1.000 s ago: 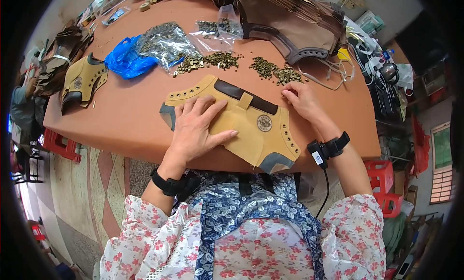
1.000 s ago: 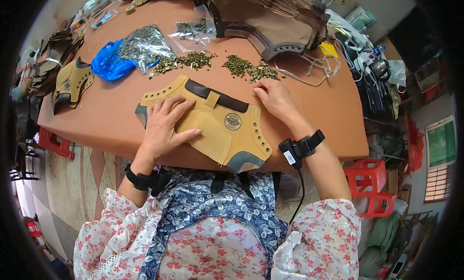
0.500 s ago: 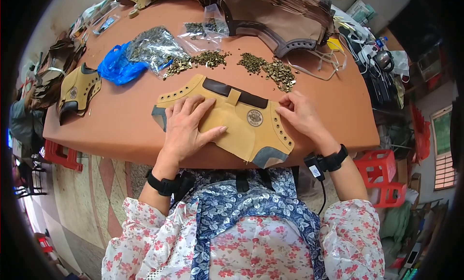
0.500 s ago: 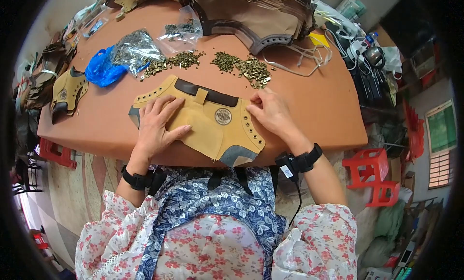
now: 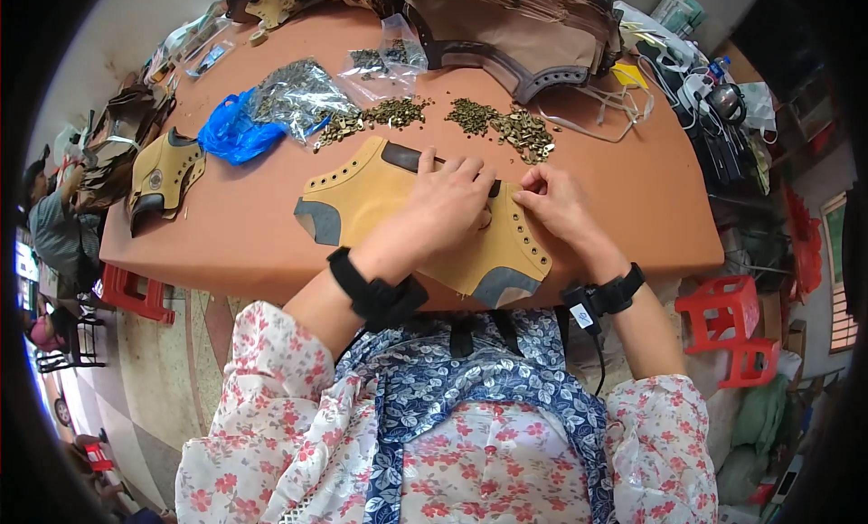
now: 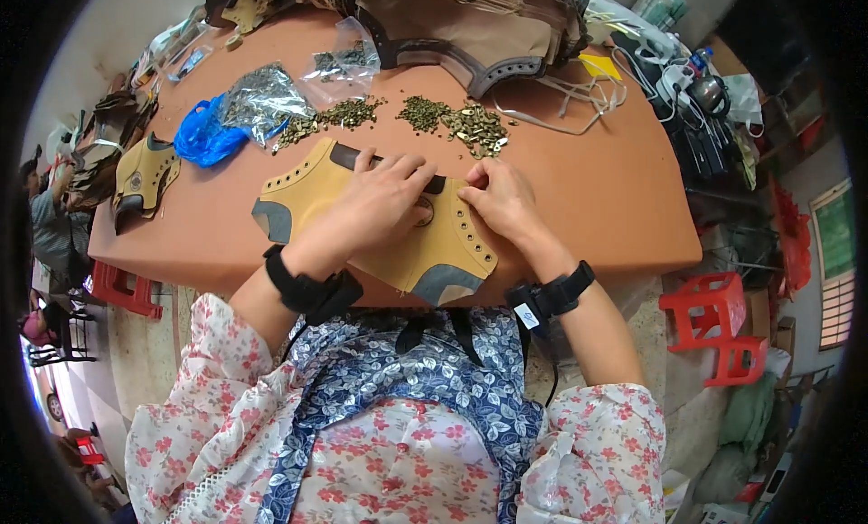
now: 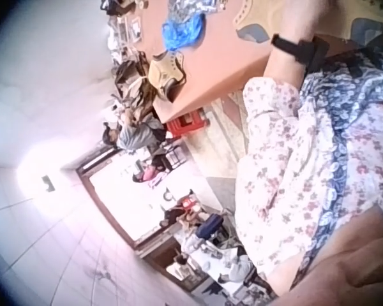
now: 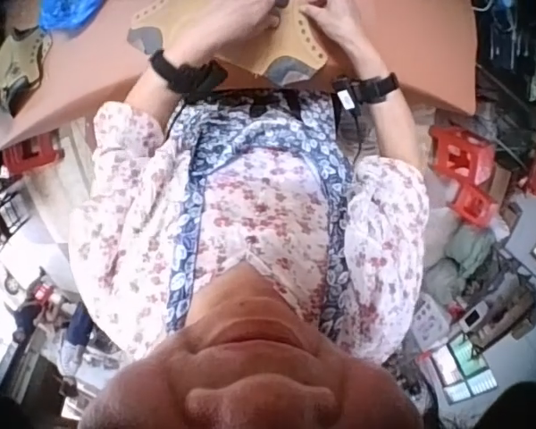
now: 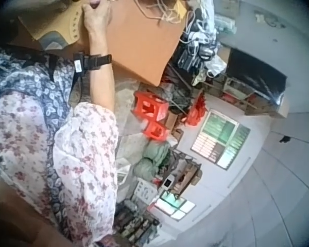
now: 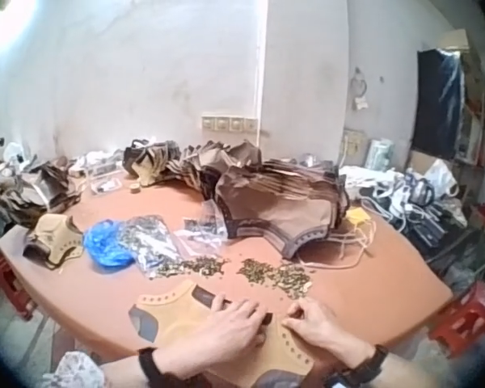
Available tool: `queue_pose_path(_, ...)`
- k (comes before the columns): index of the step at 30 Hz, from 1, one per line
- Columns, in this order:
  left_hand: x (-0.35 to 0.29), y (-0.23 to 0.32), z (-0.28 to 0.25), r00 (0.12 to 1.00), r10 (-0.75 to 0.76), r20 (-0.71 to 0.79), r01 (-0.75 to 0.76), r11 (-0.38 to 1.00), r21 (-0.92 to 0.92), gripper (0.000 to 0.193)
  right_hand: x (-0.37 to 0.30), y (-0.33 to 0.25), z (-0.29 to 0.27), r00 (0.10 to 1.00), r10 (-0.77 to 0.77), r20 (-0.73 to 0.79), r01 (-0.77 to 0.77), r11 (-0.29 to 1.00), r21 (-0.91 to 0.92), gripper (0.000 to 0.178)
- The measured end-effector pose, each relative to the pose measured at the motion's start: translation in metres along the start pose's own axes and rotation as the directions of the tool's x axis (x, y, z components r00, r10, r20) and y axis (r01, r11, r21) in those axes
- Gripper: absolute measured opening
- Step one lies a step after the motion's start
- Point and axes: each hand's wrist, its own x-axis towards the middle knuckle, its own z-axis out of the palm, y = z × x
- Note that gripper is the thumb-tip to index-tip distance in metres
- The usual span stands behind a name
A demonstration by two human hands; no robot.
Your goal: The person is seen organizing and preparing shoe upper components and plastic bands on a work table.
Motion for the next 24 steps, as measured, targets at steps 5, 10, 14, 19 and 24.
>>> queue_pose_path(5,0.031,-0.001,-0.004,0.945,-0.103,0.311,0.126,0.99,-0.055,0.044,-0.006,-0.004,0.001,0.999,0.017,-0.044,-0.016,1.0,0.004,0.02)
queue_pose_path(10,0.027,-0.012,-0.006,0.949,-0.109,0.295,0.156,0.977,-0.143,0.041,0.004,0.008,-0.004,0.991,-0.083,-0.104,0.091,0.993,0.078,0.019)
queue_pose_path(14,0.015,-0.033,-0.015,0.962,-0.113,0.248,0.165,0.966,-0.199,0.039,0.015,-0.002,-0.01,0.971,-0.195,-0.141,0.18,0.977,-0.11,0.019)
queue_pose_path(19,0.009,-0.051,-0.017,0.953,-0.135,0.272,0.217,0.929,-0.299,0.037,0.028,-0.009,-0.008,0.955,-0.288,-0.069,0.254,0.916,-0.31,0.015)
queue_pose_path(24,0.015,-0.053,-0.011,0.93,-0.161,0.331,0.282,0.889,-0.36,0.036,0.036,-0.011,-0.006,0.952,-0.306,0.018,0.282,0.854,-0.438,0.009)
